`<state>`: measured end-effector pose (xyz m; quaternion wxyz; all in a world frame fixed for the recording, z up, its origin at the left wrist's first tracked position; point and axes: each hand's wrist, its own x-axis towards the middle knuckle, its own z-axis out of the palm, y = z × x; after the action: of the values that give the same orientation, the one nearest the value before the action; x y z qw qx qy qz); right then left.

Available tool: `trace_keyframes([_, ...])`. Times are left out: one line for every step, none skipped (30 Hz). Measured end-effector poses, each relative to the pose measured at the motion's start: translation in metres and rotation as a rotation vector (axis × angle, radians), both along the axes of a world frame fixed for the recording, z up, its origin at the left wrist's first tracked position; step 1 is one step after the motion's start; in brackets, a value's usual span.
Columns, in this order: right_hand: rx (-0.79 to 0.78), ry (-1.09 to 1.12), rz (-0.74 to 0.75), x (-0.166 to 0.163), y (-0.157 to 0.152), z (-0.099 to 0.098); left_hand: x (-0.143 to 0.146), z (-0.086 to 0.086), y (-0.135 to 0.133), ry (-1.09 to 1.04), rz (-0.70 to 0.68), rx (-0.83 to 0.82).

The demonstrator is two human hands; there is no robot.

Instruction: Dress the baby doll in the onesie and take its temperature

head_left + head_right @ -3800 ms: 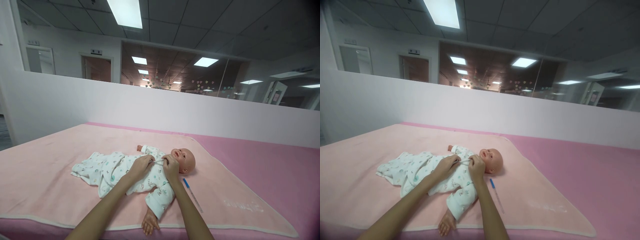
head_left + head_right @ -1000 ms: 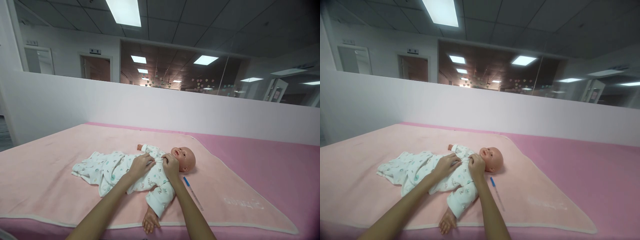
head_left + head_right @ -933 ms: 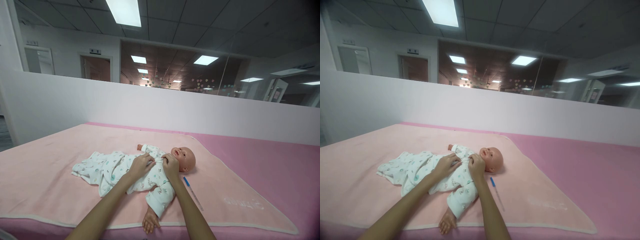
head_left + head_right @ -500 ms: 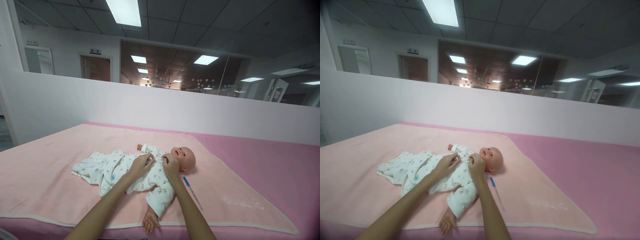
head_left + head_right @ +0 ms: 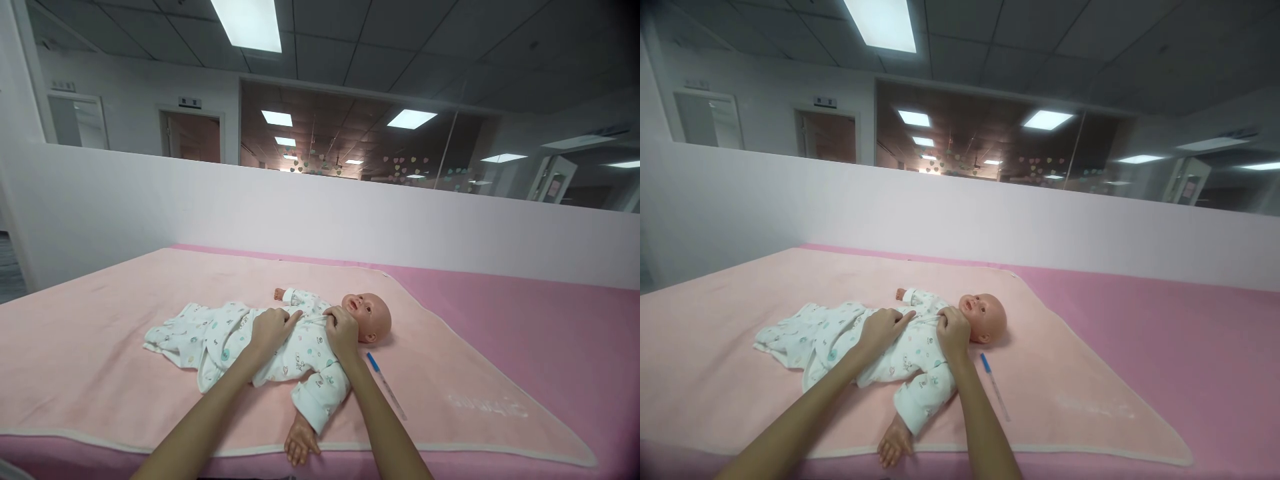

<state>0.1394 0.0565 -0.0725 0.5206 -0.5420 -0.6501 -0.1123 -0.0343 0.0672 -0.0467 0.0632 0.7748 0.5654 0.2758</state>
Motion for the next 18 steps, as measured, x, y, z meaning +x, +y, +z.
trace_keyframes([-0.002, -0.001, -0.002, 0.0, 0.0, 0.0, 0.0, 0.001, -0.001, 0.001, 0.016, -0.005])
trace_keyframes([-0.003, -0.002, -0.005, 0.0, -0.001, 0.0, 0.001, 0.001, -0.001, 0.0, 0.029, -0.013])
trace_keyframes([-0.003, -0.001, -0.008, 0.0, -0.001, 0.0, 0.001, 0.002, -0.002, -0.002, 0.037, -0.021])
trace_keyframes([-0.002, 0.001, -0.009, 0.0, -0.001, 0.0, 0.001, 0.002, -0.002, -0.006, 0.04, -0.03])
trace_keyframes([-0.002, 0.002, -0.007, 0.0, 0.0, 0.0, 0.001, 0.003, -0.003, -0.01, 0.039, -0.039])
trace_keyframes([-0.001, 0.003, -0.004, 0.0, 0.0, 0.0, 0.001, 0.003, -0.003, -0.018, 0.036, -0.047])
trace_keyframes([-0.001, 0.002, -0.002, 0.0, 0.0, 0.0, 0.001, 0.002, -0.002, -0.03, 0.03, -0.052])
trace_keyframes([-0.002, 0.0, -0.001, 0.0, 0.0, 0.0, 0.001, 0.002, -0.001, -0.046, 0.017, -0.053])
trace_keyframes([-0.002, -0.001, -0.002, 0.0, 0.001, -0.001, 0.0, 0.001, 0.0, -0.067, -0.005, -0.052])
trace_keyframes([-0.003, -0.003, -0.004, 0.0, 0.001, -0.001, -0.001, -0.001, 0.002, -0.091, -0.038, -0.055])
trace_keyframes([-0.004, -0.003, -0.006, 0.001, 0.001, -0.001, -0.003, -0.001, 0.005, -0.113, -0.086, -0.065])
trace_keyframes([-0.005, -0.003, -0.007, 0.001, 0.001, -0.001, -0.006, -0.002, 0.007, -0.133, -0.147, -0.084])
trace_keyframes([-0.005, -0.002, -0.006, 0.001, 0.001, -0.001, -0.009, -0.001, 0.01, -0.152, -0.219, -0.116])
trace_keyframes([-0.004, -0.001, -0.004, 0.001, 0.001, -0.001, -0.013, 0.0, 0.012, -0.17, -0.297, -0.163])
trace_keyframes([-0.001, -0.002, 0.0, 0.001, 0.001, -0.001, -0.018, 0.002, 0.014, -0.187, -0.377, -0.222])
trace_keyframes([0.002, -0.002, 0.002, 0.001, 0.001, -0.001, -0.022, 0.004, 0.016, -0.206, -0.452, -0.287])
trace_keyframes([0.004, -0.002, 0.003, 0.001, 0.001, -0.001, -0.027, 0.007, 0.016, -0.225, -0.515, -0.351])
trace_keyframes([0.006, -0.002, 0.002, 0.001, 0.001, -0.001, -0.032, 0.01, 0.017, -0.243, -0.564, -0.412])
